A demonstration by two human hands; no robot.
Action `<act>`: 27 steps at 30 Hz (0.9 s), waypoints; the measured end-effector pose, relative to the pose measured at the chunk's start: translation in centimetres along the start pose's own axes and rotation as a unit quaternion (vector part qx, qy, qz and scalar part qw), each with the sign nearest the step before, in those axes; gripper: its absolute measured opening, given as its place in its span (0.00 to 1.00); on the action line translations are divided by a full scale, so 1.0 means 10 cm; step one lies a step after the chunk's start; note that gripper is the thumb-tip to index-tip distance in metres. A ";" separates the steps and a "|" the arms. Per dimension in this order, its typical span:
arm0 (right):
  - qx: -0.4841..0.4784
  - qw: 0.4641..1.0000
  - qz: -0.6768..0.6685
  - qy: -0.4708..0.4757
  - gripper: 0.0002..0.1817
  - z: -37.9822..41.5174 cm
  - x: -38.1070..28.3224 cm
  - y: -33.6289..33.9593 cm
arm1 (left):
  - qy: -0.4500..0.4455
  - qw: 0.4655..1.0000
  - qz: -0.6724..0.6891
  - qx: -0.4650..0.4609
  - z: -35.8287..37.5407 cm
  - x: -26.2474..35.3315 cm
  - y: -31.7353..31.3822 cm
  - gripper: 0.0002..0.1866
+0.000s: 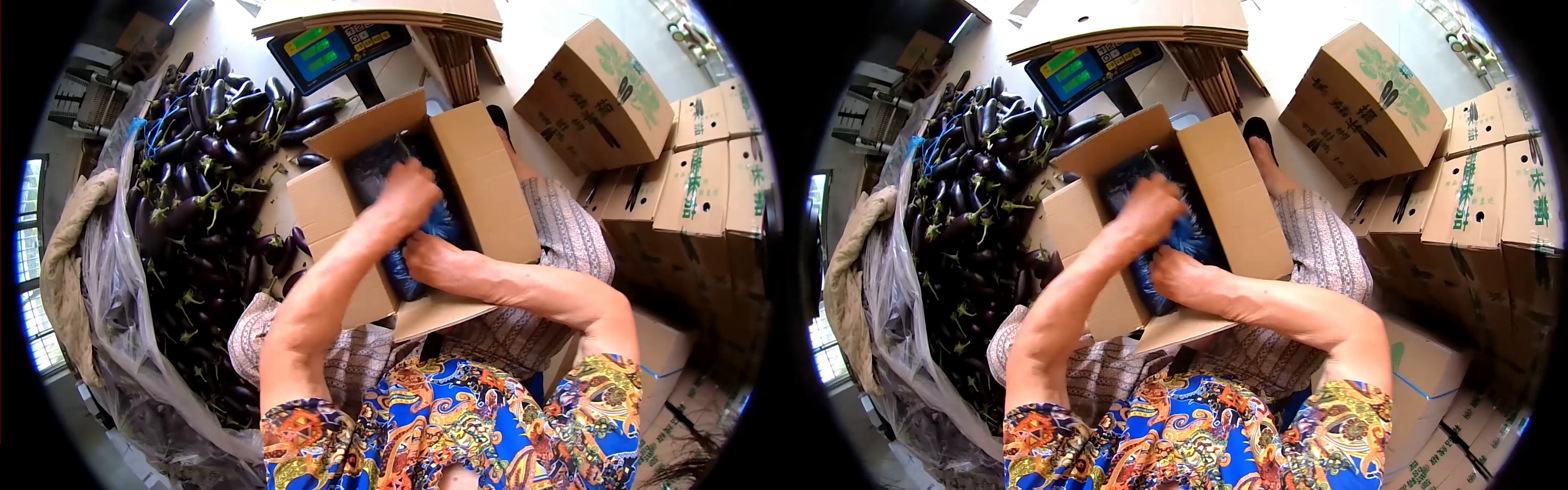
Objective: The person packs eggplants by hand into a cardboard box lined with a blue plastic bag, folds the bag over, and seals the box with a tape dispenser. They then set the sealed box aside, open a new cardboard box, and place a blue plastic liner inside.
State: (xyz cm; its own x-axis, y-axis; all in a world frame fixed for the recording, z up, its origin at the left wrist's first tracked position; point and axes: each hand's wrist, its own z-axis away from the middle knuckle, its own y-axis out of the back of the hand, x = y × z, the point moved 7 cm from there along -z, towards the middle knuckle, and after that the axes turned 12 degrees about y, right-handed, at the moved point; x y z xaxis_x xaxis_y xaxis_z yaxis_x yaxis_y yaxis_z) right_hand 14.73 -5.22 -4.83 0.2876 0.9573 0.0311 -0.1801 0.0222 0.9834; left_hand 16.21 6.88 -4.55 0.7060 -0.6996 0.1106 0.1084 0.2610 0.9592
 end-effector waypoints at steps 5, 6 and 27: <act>0.159 0.961 -0.216 -0.061 0.13 0.35 0.47 0.23 | 0.001 0.982 0.030 0.188 0.60 -0.31 0.42 0.07; 0.146 0.951 -0.247 -0.113 0.16 0.42 0.62 0.13 | -0.005 0.980 0.033 0.197 0.70 -0.28 0.41 0.07; 0.236 0.819 -0.387 -0.352 0.19 0.14 0.93 -0.18 | 0.089 0.978 0.131 0.134 0.98 -0.24 0.66 0.27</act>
State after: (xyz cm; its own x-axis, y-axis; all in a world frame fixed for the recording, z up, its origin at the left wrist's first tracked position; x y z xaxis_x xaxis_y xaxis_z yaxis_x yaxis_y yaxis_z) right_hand 19.07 3.20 -6.08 0.6446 0.3029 -0.7019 0.6482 0.2701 0.7119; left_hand 8.34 3.75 4.08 0.7985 -0.4986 0.3374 -0.2634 0.2146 0.9405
